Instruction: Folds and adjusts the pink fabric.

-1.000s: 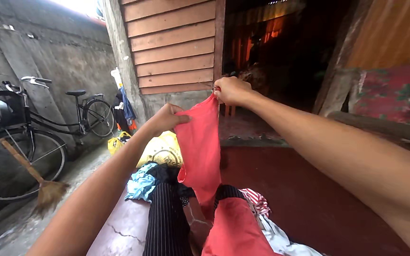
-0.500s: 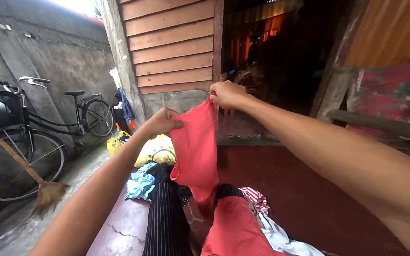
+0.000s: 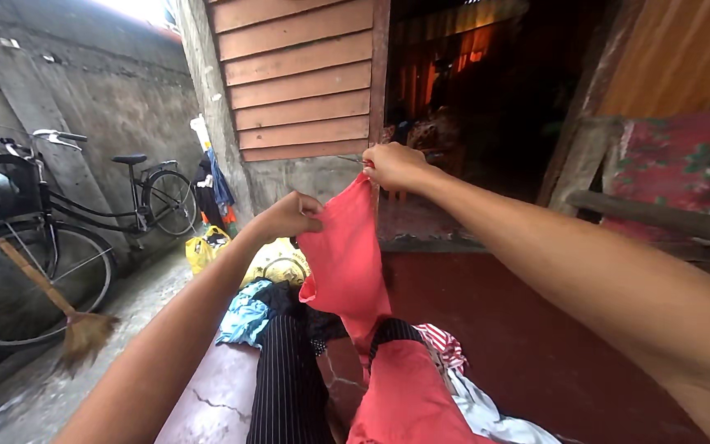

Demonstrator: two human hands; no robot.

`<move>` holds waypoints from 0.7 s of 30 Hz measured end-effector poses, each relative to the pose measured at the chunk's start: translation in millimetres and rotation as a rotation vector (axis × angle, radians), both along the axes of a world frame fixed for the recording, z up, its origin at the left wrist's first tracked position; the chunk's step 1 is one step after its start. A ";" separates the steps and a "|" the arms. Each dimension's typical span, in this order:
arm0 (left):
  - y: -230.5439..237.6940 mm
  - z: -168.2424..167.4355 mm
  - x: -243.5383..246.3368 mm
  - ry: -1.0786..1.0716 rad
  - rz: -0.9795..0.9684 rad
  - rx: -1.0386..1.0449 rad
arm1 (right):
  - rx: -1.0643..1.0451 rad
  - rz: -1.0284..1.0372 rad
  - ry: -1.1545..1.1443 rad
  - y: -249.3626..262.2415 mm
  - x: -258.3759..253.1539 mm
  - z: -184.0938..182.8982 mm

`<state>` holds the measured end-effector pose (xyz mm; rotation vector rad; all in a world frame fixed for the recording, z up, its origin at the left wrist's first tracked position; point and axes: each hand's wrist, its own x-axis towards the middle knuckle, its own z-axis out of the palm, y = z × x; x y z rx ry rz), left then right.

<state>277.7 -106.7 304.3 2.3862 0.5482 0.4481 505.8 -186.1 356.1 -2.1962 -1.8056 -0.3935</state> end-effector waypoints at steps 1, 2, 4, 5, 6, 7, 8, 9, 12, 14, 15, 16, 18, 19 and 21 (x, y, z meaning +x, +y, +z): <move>-0.9 -0.5 1.8 0.005 -0.003 0.005 | 0.000 0.007 0.005 -0.4 -0.7 -0.3; -1.8 -1.0 3.9 0.011 -0.005 0.007 | -0.002 0.007 0.004 -0.6 -1.4 -0.5; -3.8 -1.7 8.5 0.029 -0.006 -0.003 | -0.009 0.005 0.002 -1.0 -2.8 -0.9; -5.0 -2.0 11.2 0.040 -0.002 -0.005 | -0.009 0.004 -0.001 -1.1 -3.2 -1.2; -5.7 -2.3 14.2 0.050 0.002 0.001 | -0.008 0.003 -0.005 -0.8 -3.4 -1.5; -5.1 -2.9 17.4 0.058 0.006 0.017 | -0.011 0.003 -0.011 -0.2 -3.4 -1.6; -4.7 -3.4 20.4 0.067 0.011 0.035 | -0.013 0.004 -0.013 0.1 -3.5 -1.6; -3.5 -4.3 23.5 0.069 0.014 0.057 | -0.014 0.008 -0.013 -0.2 -3.7 -1.5; 0.1 -6.5 31.3 0.050 0.018 0.115 | -0.019 0.015 -0.008 -3.3 -5.0 -0.8; 0.3 -6.9 34.6 0.038 0.015 0.128 | -0.023 0.017 -0.011 -4.8 -4.9 -0.9; -0.4 -6.6 35.7 0.040 0.014 0.128 | -0.021 0.021 -0.018 -5.1 -4.1 -1.5; -0.9 -6.3 36.6 0.043 0.015 0.128 | -0.017 0.027 -0.021 -5.5 -3.2 -2.2; -1.3 -5.0 37.3 0.063 0.029 0.141 | -0.014 0.032 -0.031 -5.2 -0.5 -3.6; -0.9 -4.6 37.5 0.070 0.040 0.150 | -0.018 0.032 -0.030 -5.0 0.6 -3.9; 1.3 -4.6 37.6 0.069 0.061 0.157 | -0.019 0.029 -0.024 -4.4 2.2 -4.7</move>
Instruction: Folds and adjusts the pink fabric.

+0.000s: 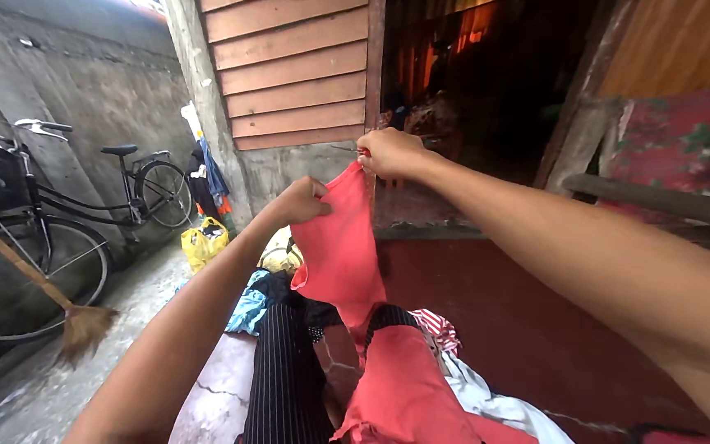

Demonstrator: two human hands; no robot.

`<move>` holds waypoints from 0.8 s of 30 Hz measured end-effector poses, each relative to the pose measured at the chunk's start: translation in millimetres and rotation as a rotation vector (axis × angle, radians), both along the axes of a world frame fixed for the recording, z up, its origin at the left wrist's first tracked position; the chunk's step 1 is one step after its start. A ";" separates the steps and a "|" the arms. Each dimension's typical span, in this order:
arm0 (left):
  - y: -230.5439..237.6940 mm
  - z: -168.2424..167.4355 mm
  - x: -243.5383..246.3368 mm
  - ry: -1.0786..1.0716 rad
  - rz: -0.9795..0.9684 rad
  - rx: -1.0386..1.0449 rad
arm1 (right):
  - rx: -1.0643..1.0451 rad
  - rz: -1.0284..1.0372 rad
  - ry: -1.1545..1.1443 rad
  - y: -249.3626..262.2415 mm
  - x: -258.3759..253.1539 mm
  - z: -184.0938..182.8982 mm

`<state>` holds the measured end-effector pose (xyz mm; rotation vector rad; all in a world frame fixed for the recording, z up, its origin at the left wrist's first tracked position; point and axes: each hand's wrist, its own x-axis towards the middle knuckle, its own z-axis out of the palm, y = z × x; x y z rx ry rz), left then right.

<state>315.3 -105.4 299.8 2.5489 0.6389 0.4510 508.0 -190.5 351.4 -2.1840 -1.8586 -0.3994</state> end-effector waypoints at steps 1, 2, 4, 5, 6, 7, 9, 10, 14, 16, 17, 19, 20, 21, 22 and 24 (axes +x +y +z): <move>0.6 0.2 -0.5 -0.003 0.006 -0.005 | 0.001 -0.001 0.006 0.0 -0.1 -0.6; 0.5 0.7 -1.2 -0.008 0.010 -0.012 | 0.001 -0.003 0.009 0.3 -0.5 -1.2; -0.3 1.4 -2.6 -0.019 0.014 -0.036 | -0.001 -0.009 0.003 0.9 -1.6 -1.6; -1.0 1.6 -3.5 -0.026 0.016 -0.055 | -0.006 -0.012 0.002 0.7 -2.8 -1.5; -1.7 1.7 -4.4 -0.038 0.015 -0.077 | -0.010 -0.014 0.006 0.4 -4.0 -1.3; -2.0 1.7 -5.3 -0.053 0.013 -0.100 | -0.009 -0.016 0.014 0.6 -4.9 -1.6; -2.3 2.2 -7.8 -0.077 0.009 -0.134 | -0.001 -0.011 0.027 1.9 -5.8 -2.9; -1.8 2.1 -9.1 -0.090 0.006 -0.148 | 0.007 -0.004 0.033 2.6 -5.8 -3.9; 0.6 1.0 -13.2 -0.111 0.040 -0.197 | 0.077 0.039 0.075 2.8 -6.3 -8.3; 2.3 -2.4 -14.9 -0.131 0.071 -0.234 | 0.098 0.099 0.163 -0.1 -8.0 -11.9; 3.0 -4.2 -15.8 -0.147 0.090 -0.256 | 0.098 0.136 0.249 -3.9 -10.8 -15.4; 4.1 -6.9 -17.1 -0.181 0.128 -0.294 | 0.054 0.191 0.515 -16.4 -23.1 -26.0; 4.6 -8.1 -17.1 -0.195 0.143 -0.305 | 0.023 0.213 0.619 -24.5 -32.3 -32.5; 5.4 -9.7 -16.9 -0.210 0.155 -0.309 | 0.000 0.237 0.661 -31.7 -41.7 -40.4; 6.5 -10.9 -16.8 -0.221 0.161 -0.308 | -0.015 0.269 0.650 -37.4 -50.5 -48.6; 9.1 -13.2 -16.5 -0.248 0.151 -0.323 | 0.006 0.337 0.536 -42.9 -65.8 -66.2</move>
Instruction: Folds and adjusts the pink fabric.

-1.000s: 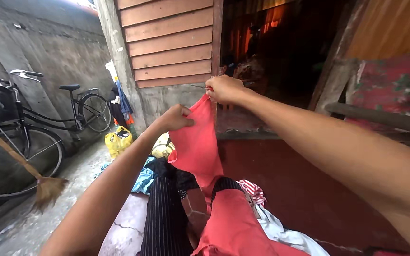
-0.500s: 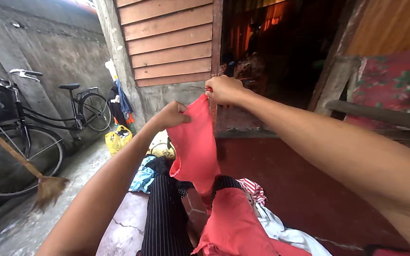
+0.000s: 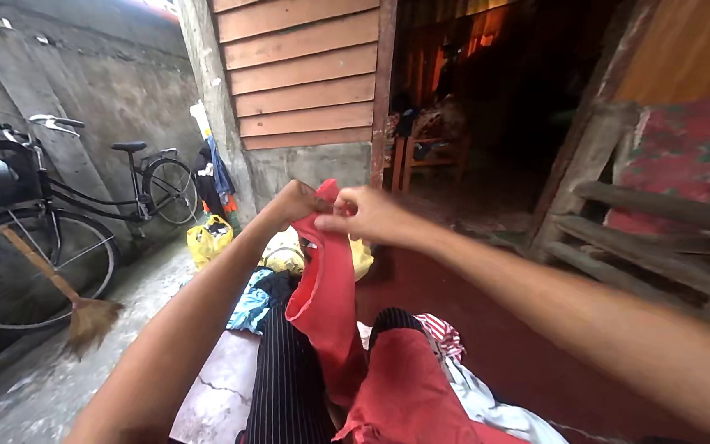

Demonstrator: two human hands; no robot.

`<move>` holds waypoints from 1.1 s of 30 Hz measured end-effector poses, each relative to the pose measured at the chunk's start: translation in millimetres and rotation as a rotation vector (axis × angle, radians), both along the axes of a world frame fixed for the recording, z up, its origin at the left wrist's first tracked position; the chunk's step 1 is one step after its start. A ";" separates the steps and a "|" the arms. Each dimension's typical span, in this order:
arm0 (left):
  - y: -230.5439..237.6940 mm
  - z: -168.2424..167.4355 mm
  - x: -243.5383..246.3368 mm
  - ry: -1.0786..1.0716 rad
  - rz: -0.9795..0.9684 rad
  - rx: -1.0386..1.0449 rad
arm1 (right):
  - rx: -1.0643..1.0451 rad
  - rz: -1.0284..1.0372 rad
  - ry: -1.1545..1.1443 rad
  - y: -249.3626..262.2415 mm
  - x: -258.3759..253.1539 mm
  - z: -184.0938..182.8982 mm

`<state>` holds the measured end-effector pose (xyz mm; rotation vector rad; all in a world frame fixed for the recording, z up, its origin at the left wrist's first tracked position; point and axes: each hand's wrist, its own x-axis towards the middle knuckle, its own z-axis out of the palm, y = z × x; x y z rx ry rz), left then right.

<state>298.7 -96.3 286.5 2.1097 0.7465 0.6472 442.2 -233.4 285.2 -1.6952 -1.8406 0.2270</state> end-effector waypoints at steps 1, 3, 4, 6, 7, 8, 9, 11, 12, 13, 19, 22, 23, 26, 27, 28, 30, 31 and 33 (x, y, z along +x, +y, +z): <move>0.4 -1.0 0.6 -0.004 0.010 -0.006 | 0.016 0.001 -0.049 -0.8 -7.8 -8.4; -4.0 0.1 2.0 0.015 0.061 -0.009 | 0.030 -0.032 -0.139 2.3 -20.1 -24.0; -5.5 0.1 2.5 0.016 0.080 -0.009 | 0.036 -0.042 -0.157 6.4 -22.5 -31.7; -4.1 -0.6 2.2 0.020 0.096 -0.010 | 0.032 -0.045 -0.154 15.4 -21.8 -40.7; -1.3 -1.7 1.0 0.016 0.105 -0.011 | 0.010 -0.041 -0.141 18.9 -20.1 -40.9; 1.4 -2.8 -1.5 0.009 0.118 -0.020 | -0.011 -0.034 -0.104 22.3 -17.3 -40.5; 4.3 -3.8 -5.3 0.000 0.135 -0.031 | -0.030 -0.031 -0.050 25.2 -13.4 -39.9; 12.2 -7.0 -16.1 -0.056 0.174 -0.061 | -0.073 -0.047 0.093 27.3 -5.4 -37.3; 16.7 -8.5 -23.0 -0.086 0.192 -0.084 | -0.092 -0.069 0.195 26.1 -2.2 -35.2; 20.8 -9.6 -30.4 -0.120 0.207 -0.108 | -0.109 -0.103 0.292 25.0 1.1 -32.8; 40.4 -11.2 -73.2 -0.215 0.170 -0.166 | 0.068 -0.229 0.473 44.7 41.7 -27.8; 34.4 -5.6 -85.9 -0.155 0.142 -0.131 | 0.138 -0.237 0.531 54.5 55.0 -25.6; 33.7 -3.9 -89.2 -0.117 0.134 -0.105 | 0.140 -0.244 0.579 56.7 57.5 -24.9; 31.2 -0.3 -94.8 -0.016 0.115 -0.063 | 0.137 -0.263 0.697 58.2 59.2 -21.7; 30.8 0.2 -96.2 0.004 0.111 -0.057 | 0.139 -0.266 0.717 58.0 58.6 -20.4; 30.9 0.5 -97.4 0.017 0.111 -0.055 | 0.139 -0.265 0.729 58.1 58.5 -19.5; 31.0 -0.6 -98.9 0.029 0.124 -0.044 | 0.140 -0.266 0.735 57.9 58.0 -18.2; 30.7 -1.8 -99.5 0.032 0.132 -0.037 | 0.136 -0.269 0.734 57.3 57.2 -17.6; 32.1 -6.2 -101.8 0.045 0.130 0.006 | 0.129 -0.267 0.738 57.6 56.3 -17.7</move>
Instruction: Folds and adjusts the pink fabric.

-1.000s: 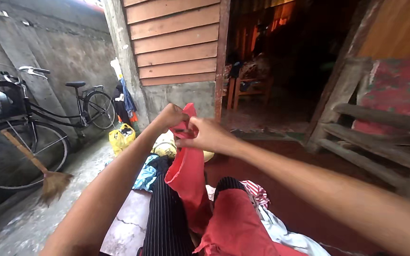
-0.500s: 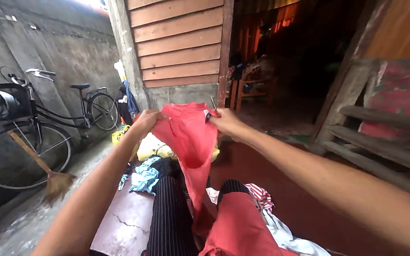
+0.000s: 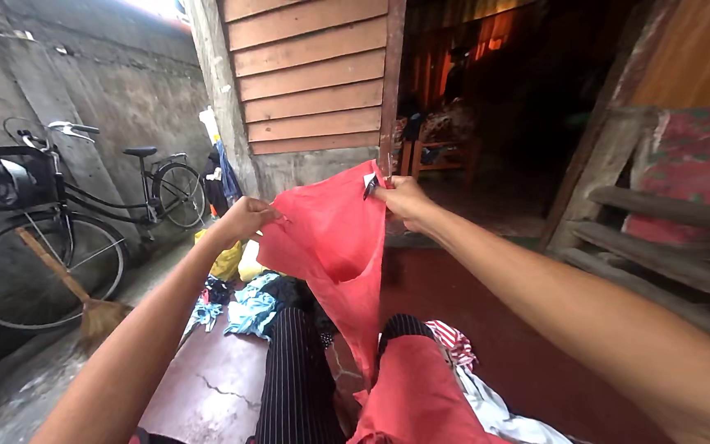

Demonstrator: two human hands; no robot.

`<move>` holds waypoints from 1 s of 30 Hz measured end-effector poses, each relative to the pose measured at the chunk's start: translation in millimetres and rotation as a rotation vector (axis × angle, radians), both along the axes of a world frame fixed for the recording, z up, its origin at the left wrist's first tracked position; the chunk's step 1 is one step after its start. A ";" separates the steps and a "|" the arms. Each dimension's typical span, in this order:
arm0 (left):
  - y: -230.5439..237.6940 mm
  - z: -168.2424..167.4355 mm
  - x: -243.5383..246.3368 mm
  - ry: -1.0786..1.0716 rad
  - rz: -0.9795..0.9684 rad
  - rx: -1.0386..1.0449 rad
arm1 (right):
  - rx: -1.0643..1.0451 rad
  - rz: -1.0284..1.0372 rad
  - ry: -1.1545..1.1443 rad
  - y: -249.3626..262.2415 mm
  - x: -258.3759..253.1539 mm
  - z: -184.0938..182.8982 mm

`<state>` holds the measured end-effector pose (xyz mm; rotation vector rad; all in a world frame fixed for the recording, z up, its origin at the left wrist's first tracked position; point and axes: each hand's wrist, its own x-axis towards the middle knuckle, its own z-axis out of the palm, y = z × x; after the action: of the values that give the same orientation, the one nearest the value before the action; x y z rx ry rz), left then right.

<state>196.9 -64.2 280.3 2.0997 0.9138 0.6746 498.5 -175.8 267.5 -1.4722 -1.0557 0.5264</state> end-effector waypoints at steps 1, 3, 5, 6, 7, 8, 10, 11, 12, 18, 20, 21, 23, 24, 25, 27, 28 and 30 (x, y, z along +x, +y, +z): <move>2.4 -3.2 -1.8 0.019 -0.014 0.035 | -0.001 0.005 0.003 1.1 0.3 -1.0; 7.3 -9.3 -5.0 0.075 -0.022 0.106 | -0.009 0.023 0.008 2.3 0.4 -2.8; 8.9 -13.7 -7.0 0.111 -0.008 0.132 | -0.020 0.022 0.006 3.3 0.3 -5.1; 9.5 -15.8 -7.7 0.117 -0.004 0.140 | -0.022 0.015 0.007 3.7 0.3 -6.2; 10.1 -17.7 -8.9 0.122 -0.004 0.146 | -0.023 0.007 0.012 4.1 0.1 -7.1; 10.4 -19.6 -10.5 0.124 -0.004 0.148 | -0.028 0.005 0.022 4.0 -0.3 -7.8; 9.2 -24.6 -13.7 0.111 0.003 0.147 | -0.039 -0.002 0.052 3.0 -1.7 -9.0; 8.3 -27.6 -15.3 0.101 0.008 0.148 | -0.042 -0.003 0.069 1.9 -2.9 -9.2; 7.6 -30.5 -17.2 0.096 0.012 0.151 | -0.044 -0.004 0.075 1.1 -3.8 -9.5; 3.4 -45.0 -27.5 0.092 0.000 0.198 | -0.064 0.003 0.093 -0.1 -6.7 -12.1; -1.5 -47.6 -30.8 0.116 -0.004 0.246 | -0.072 0.016 0.091 0.7 -8.8 -13.5; -4.1 -49.0 -32.6 0.135 -0.008 0.270 | -0.076 0.027 0.085 0.9 -10.0 -14.8; -9.7 -51.8 -34.9 0.181 0.005 0.334 | -0.086 0.056 0.065 0.9 -14.4 -16.8; -13.0 -53.0 -35.1 0.210 0.023 0.363 | -0.092 0.076 0.052 1.0 -17.2 -17.3; -15.4 -55.0 -35.4 0.239 0.042 0.395 | -0.100 0.099 0.034 1.1 -20.3 -18.1; -18.8 -60.9 -35.6 0.271 0.061 0.461 | -0.113 0.146 0.007 2.0 -26.1 -20.5; -21.6 -63.2 -35.5 0.280 0.067 0.480 | -0.120 0.164 -0.002 2.6 -28.5 -21.7; -25.8 -67.0 -36.1 0.293 0.073 0.489 | -0.137 0.195 -0.026 3.6 -32.7 -23.5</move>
<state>160.8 -90.0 213.3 2.6634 1.0684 0.6900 465.8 -172.2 243.9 -1.5061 -1.2116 0.7318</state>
